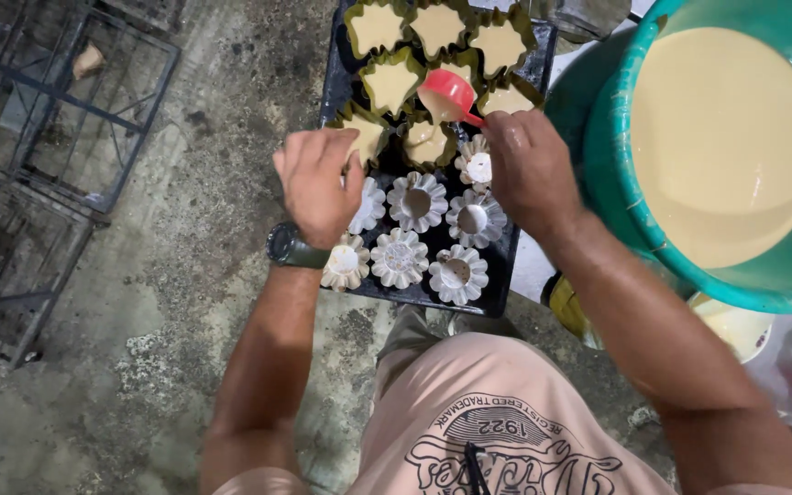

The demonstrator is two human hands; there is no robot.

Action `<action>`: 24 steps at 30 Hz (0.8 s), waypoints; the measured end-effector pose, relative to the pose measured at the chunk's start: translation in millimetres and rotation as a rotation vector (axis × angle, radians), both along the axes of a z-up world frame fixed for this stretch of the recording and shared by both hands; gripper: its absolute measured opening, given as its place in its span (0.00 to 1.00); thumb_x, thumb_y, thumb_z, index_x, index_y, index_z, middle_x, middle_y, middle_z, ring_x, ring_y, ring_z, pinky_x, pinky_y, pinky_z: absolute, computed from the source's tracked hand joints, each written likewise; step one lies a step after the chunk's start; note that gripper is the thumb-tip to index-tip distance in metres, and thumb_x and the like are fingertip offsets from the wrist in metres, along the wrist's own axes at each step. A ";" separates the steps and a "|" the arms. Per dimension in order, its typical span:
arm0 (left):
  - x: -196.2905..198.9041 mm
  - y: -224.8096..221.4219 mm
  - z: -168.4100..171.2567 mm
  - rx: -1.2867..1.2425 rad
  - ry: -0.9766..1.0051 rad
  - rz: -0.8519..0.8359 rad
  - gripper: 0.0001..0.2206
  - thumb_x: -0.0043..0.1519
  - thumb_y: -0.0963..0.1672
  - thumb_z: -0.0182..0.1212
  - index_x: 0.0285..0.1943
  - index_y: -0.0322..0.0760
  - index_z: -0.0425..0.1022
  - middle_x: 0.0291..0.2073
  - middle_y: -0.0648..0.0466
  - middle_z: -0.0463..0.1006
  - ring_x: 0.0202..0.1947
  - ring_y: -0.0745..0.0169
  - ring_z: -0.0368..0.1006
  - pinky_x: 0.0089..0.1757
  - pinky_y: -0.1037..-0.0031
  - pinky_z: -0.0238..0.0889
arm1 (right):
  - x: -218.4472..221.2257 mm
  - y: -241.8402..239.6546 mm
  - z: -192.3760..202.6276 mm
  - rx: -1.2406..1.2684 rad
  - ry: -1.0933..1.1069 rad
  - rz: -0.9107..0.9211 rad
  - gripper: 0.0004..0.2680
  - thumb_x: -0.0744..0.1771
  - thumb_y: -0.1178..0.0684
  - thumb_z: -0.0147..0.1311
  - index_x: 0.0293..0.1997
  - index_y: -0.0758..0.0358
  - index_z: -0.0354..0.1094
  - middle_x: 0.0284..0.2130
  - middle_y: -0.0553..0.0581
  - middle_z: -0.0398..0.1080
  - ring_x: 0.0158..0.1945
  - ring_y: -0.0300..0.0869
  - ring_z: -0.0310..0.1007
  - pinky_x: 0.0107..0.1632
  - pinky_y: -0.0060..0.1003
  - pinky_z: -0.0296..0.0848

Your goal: Lining molds with banana leaves and filling them with batter for baking.

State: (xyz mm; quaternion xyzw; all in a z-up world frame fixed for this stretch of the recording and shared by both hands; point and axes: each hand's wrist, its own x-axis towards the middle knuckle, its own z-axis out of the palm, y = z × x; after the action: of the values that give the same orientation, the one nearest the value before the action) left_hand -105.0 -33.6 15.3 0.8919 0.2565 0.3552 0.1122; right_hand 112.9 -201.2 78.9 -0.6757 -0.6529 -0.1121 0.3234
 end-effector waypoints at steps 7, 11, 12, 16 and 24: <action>24.9 -11.8 44.4 -0.075 -0.163 0.010 0.13 0.65 0.40 0.63 0.59 0.35 0.76 0.53 0.47 0.75 0.54 0.44 0.70 0.55 0.57 0.63 | 25.0 -1.6 -107.3 -0.102 1.708 -0.174 0.06 0.72 0.55 0.49 0.37 0.60 0.65 0.23 0.48 0.59 0.24 0.35 0.53 0.28 0.33 0.53; 97.2 -20.0 81.1 -0.223 -0.273 -0.161 0.12 0.66 0.39 0.63 0.59 0.33 0.75 0.53 0.46 0.75 0.52 0.44 0.73 0.50 0.62 0.68 | 45.9 -30.2 -43.4 -0.106 2.152 -0.092 0.05 0.69 0.53 0.47 0.35 0.56 0.64 0.18 0.47 0.58 0.19 0.34 0.50 0.24 0.31 0.51; 120.3 -22.8 83.6 -0.266 -0.288 -0.224 0.11 0.66 0.39 0.64 0.56 0.33 0.76 0.51 0.46 0.76 0.50 0.44 0.75 0.48 0.63 0.70 | 56.9 -43.5 -30.9 -0.068 2.204 0.007 0.05 0.70 0.52 0.47 0.36 0.57 0.64 0.19 0.47 0.58 0.20 0.33 0.51 0.25 0.30 0.52; 229.2 -42.5 73.3 -0.358 -0.245 -0.432 0.07 0.63 0.41 0.68 0.48 0.34 0.80 0.43 0.46 0.80 0.43 0.46 0.77 0.42 0.64 0.71 | 112.1 -125.4 6.8 0.154 2.107 0.051 0.05 0.72 0.54 0.48 0.39 0.58 0.64 0.22 0.45 0.58 0.23 0.32 0.53 0.27 0.28 0.53; 398.1 -68.5 10.5 -0.268 0.149 -0.144 0.14 0.51 0.48 0.76 0.37 0.35 0.82 0.35 0.41 0.81 0.39 0.39 0.77 0.43 0.57 0.70 | 212.4 -317.5 10.9 0.435 1.806 -0.164 0.07 0.76 0.55 0.44 0.44 0.67 0.64 0.28 0.53 0.61 0.30 0.38 0.58 0.35 0.32 0.58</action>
State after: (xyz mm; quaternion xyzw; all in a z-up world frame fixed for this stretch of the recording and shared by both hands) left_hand 293.1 -102.1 25.8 0.9089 0.2446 0.2415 0.2360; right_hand 325.4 -518.7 89.8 -0.4754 -0.0689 0.3133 0.8192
